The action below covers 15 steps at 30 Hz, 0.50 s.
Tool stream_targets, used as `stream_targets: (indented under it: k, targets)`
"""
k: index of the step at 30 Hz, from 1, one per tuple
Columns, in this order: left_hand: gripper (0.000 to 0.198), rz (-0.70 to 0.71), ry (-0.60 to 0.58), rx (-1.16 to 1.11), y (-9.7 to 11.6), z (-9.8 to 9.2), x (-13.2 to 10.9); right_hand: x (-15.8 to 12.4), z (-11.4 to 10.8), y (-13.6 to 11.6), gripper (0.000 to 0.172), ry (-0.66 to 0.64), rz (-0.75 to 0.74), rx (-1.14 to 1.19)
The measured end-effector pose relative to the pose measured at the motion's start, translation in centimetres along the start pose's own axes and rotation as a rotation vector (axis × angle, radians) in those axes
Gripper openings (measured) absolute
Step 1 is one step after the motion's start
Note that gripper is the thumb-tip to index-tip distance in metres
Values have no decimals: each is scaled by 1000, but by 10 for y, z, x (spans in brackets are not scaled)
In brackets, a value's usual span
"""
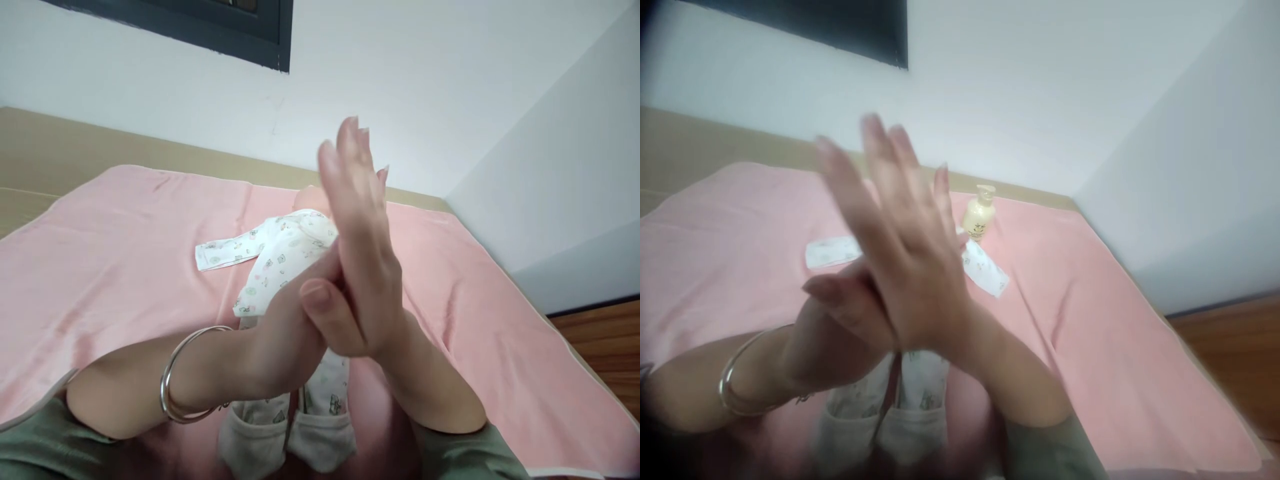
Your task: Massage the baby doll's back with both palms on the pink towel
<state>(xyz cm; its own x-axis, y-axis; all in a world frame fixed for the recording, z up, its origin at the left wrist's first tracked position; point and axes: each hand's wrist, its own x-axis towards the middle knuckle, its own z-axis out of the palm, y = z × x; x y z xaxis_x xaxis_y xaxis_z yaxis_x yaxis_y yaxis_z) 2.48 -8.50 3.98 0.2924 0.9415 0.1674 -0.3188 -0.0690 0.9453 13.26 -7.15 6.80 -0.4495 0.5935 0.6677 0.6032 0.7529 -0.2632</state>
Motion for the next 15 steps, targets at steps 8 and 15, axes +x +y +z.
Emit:
stream_targets:
  k: [8, 15]
  targets:
    - [31, 121, 475, 208, -45, -19, 77, 5, 54, 69, 51, 4, 288, 132]
    - [38, 154, 624, 562, -99, -58, 118, -8, 107, 115, 49, -35, 515, 177]
